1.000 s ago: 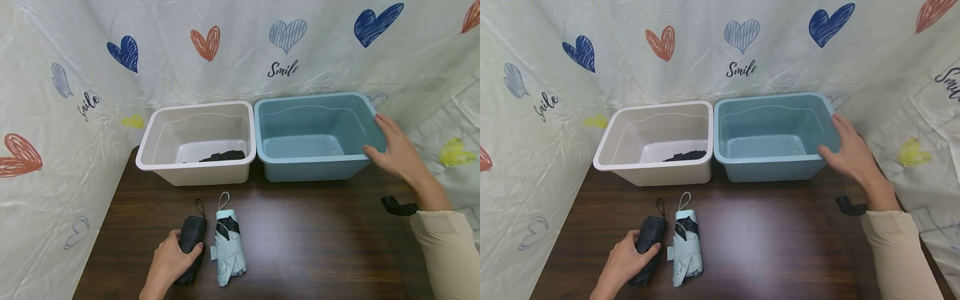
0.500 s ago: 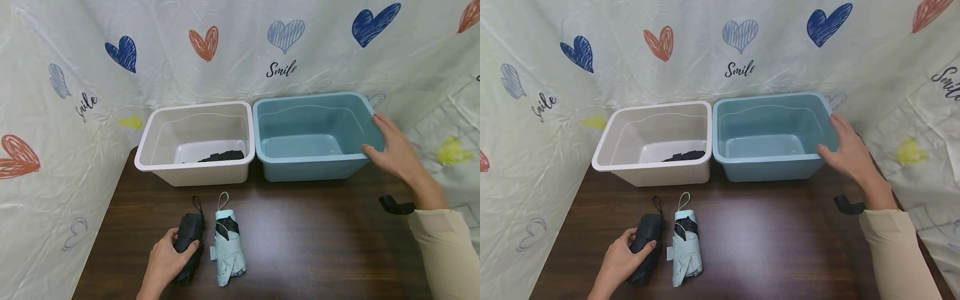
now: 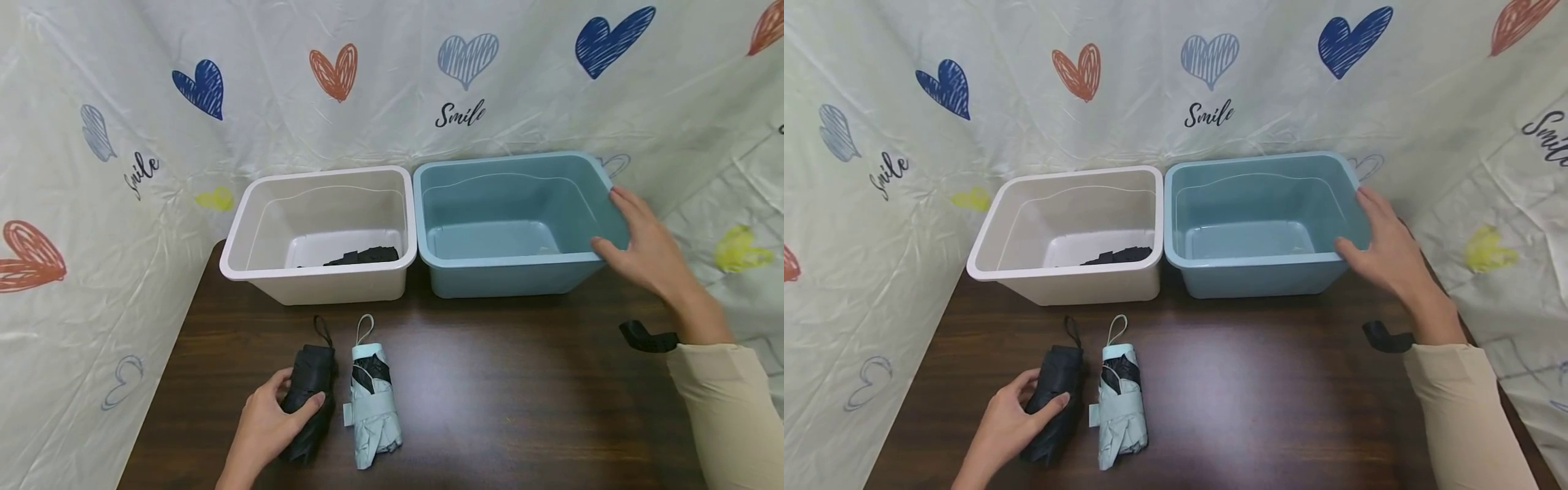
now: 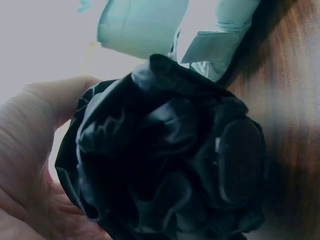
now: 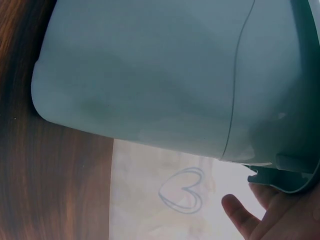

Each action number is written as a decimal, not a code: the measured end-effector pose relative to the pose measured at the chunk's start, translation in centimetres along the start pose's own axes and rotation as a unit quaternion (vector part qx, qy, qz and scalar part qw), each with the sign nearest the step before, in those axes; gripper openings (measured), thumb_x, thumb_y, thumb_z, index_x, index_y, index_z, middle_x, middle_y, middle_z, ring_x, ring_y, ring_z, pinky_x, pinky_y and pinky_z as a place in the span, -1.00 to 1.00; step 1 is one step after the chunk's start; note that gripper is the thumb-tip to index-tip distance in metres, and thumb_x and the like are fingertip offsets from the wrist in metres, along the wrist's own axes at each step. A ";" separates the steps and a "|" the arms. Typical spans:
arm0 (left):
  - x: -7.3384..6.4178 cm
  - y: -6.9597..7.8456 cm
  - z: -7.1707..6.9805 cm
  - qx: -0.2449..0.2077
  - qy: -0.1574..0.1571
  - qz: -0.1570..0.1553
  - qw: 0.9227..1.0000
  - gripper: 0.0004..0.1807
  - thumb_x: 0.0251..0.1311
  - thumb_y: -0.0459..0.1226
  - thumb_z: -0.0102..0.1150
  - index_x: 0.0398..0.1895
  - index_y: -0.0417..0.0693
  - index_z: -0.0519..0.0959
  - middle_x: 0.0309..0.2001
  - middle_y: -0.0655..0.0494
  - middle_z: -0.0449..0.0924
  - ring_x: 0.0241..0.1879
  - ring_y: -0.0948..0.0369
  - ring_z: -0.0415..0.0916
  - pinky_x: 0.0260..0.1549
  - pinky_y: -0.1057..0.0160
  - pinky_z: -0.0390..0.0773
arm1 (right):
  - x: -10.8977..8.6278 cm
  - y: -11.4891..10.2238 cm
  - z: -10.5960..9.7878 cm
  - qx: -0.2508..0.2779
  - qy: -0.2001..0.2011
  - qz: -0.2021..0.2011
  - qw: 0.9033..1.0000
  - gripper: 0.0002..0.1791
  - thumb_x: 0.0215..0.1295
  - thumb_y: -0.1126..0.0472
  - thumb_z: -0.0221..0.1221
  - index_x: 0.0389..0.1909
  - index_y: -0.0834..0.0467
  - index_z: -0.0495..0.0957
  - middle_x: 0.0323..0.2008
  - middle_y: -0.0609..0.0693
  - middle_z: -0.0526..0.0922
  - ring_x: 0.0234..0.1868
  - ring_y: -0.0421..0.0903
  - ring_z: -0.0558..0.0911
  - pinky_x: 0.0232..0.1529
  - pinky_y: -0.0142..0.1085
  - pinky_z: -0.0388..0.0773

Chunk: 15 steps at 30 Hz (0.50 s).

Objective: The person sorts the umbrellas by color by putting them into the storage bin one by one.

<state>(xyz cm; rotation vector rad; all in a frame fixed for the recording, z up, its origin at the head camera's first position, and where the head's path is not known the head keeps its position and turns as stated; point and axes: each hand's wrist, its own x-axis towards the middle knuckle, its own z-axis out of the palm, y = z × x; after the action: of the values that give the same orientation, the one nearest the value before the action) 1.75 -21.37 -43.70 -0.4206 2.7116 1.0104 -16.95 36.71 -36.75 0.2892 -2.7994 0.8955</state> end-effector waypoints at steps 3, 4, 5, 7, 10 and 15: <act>0.0 0.0 -0.3 -0.030 0.005 -0.002 1.000 -0.18 0.10 0.17 0.53 0.33 -0.09 0.57 -0.04 -0.04 0.79 -0.18 0.16 0.69 -0.25 0.16 0.65 | 0.2 0.0 0.1 0.003 -0.001 0.001 1.000 -0.07 0.39 0.10 0.14 0.69 0.25 0.01 0.71 0.27 0.00 0.65 0.44 0.08 0.57 0.44 0.01; 0.0 0.0 -0.3 -0.040 0.008 -0.002 0.999 -0.18 0.10 0.16 0.53 0.34 -0.08 0.57 -0.04 -0.04 0.79 -0.17 0.15 0.70 -0.23 0.17 0.66 | 0.2 0.0 0.1 0.004 -0.001 0.001 1.000 -0.07 0.39 0.10 0.14 0.69 0.25 0.00 0.71 0.27 0.00 0.65 0.45 0.07 0.58 0.44 0.00; 0.0 0.0 -0.4 -0.048 0.012 -0.001 0.999 -0.19 0.11 0.15 0.54 0.35 -0.08 0.57 -0.04 -0.04 0.78 -0.15 0.14 0.70 -0.21 0.18 0.66 | 0.2 0.0 0.1 0.004 -0.001 0.002 1.000 -0.07 0.39 0.10 0.14 0.69 0.25 0.00 0.71 0.27 0.00 0.65 0.45 0.07 0.58 0.44 -0.01; 0.1 0.1 -0.5 -0.064 0.019 0.003 0.998 -0.20 0.12 0.13 0.54 0.36 -0.07 0.56 -0.02 -0.05 0.78 -0.12 0.13 0.72 -0.17 0.18 0.66 | 0.3 0.0 0.1 0.004 0.000 0.002 1.000 -0.07 0.39 0.10 0.14 0.69 0.25 0.00 0.71 0.27 0.00 0.65 0.45 0.07 0.59 0.43 -0.02; 0.1 0.1 -0.6 -0.081 0.026 0.007 0.996 -0.23 0.14 0.10 0.54 0.36 -0.05 0.56 -0.05 -0.04 0.78 -0.14 0.16 0.73 -0.16 0.21 0.65 | 0.2 0.0 0.1 0.003 -0.002 0.001 1.000 -0.06 0.39 0.09 0.14 0.69 0.26 -0.01 0.70 0.29 -0.01 0.65 0.46 0.06 0.58 0.46 -0.02; 0.0 0.2 -1.0 -0.114 0.029 0.012 0.993 -0.31 0.16 0.03 0.55 0.33 0.01 0.59 -0.14 0.02 0.80 -0.23 0.26 0.71 -0.20 0.30 0.65 | 0.2 0.2 0.3 0.004 0.000 -0.004 1.000 -0.06 0.38 0.09 0.14 0.69 0.26 -0.01 0.70 0.30 0.00 0.64 0.47 0.06 0.58 0.45 -0.02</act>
<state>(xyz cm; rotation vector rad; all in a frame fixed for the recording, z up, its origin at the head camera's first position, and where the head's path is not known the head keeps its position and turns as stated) 1.59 -21.83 -42.84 -0.4644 2.6665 1.3429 -17.20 36.66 -37.01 0.3012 -2.7942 0.9045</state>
